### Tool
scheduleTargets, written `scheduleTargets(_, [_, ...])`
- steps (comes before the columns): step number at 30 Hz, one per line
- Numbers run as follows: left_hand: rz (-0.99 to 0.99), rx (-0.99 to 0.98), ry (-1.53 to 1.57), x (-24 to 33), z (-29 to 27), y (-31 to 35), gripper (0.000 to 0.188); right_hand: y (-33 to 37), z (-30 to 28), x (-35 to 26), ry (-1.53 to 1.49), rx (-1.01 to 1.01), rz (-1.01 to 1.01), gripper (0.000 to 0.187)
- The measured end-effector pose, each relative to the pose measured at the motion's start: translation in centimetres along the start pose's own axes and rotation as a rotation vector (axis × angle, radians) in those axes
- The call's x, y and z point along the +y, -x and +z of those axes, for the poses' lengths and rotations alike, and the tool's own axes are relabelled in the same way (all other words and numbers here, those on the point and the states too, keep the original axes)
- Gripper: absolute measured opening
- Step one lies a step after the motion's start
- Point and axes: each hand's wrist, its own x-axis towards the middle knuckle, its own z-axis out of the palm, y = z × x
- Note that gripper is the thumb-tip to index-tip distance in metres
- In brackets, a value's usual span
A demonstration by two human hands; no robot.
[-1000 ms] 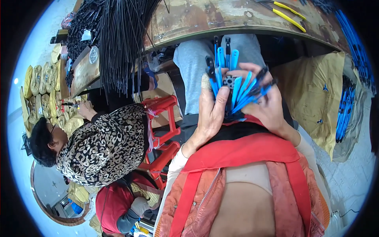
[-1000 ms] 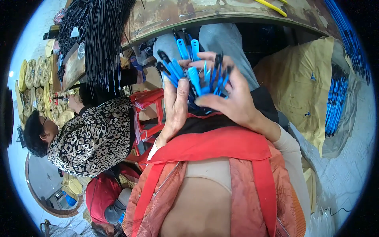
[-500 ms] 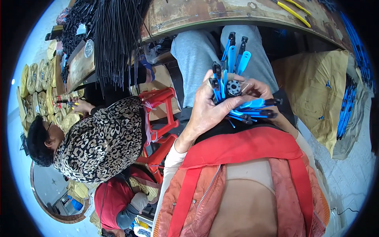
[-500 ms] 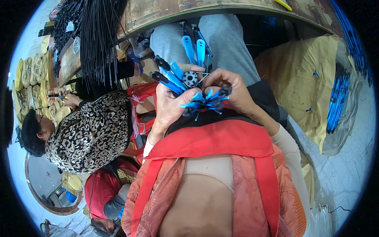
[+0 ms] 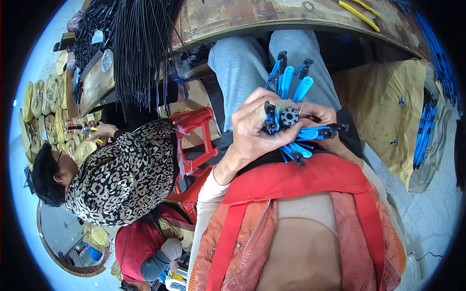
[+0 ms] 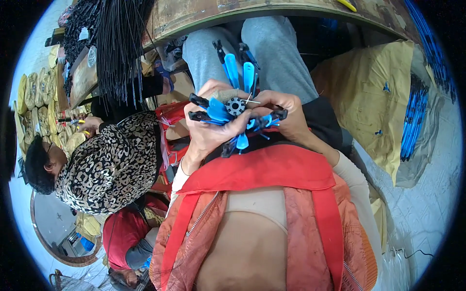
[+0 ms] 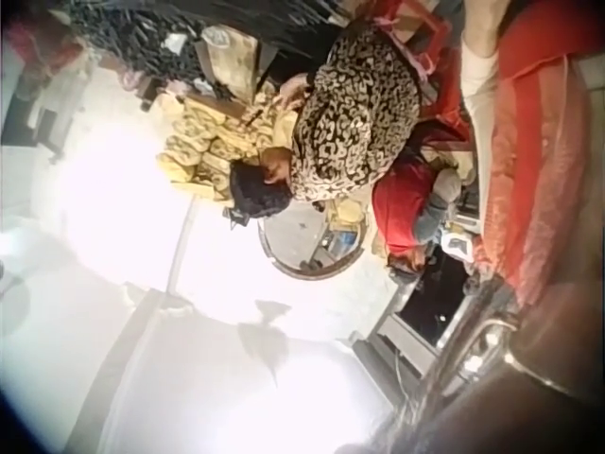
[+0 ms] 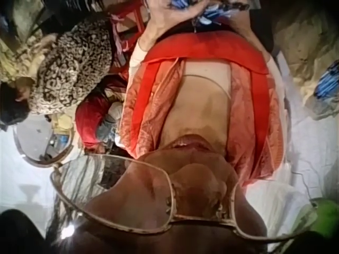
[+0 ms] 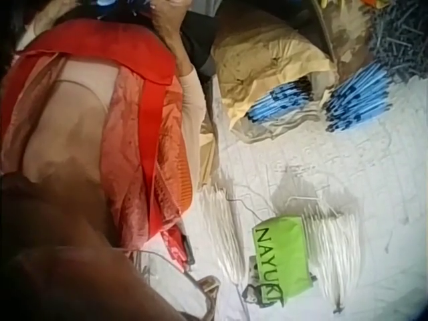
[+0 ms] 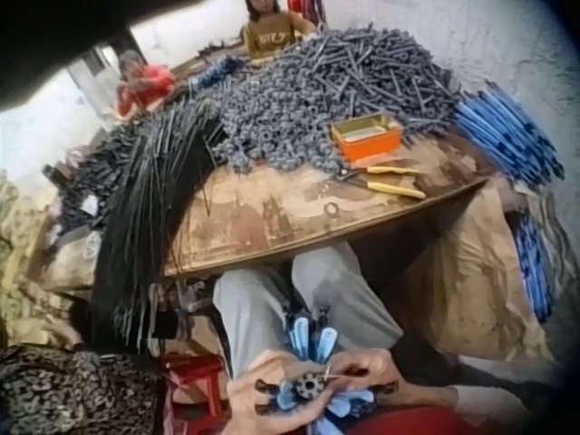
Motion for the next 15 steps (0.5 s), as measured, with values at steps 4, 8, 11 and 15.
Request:
scheduleTargets(4, [-0.136,-0.143,0.133,-0.4,-0.6,-1.0,0.027,-0.8,-0.7,-0.4,-0.059,-0.077,0.005,0.006])
scheduleTargets(8, [-0.41,-0.292,0.331,-0.3,-1.2,-1.8,0.017,-1.5,-1.0,-2.2,0.569,-0.167,-0.084,0.007])
scheduleTargets(11, [-0.384,-0.285,0.4,-2.2,-1.1,-1.3,0.013,-3.5,-2.9,-5.4,0.895,-0.228,-0.482,0.007])
scheduleTargets(15, [-0.434,-0.266,0.359,-2.5,-1.1,-1.0,0.011,-7.8,-7.5,-11.9,1.415,0.08,-0.749,0.014])
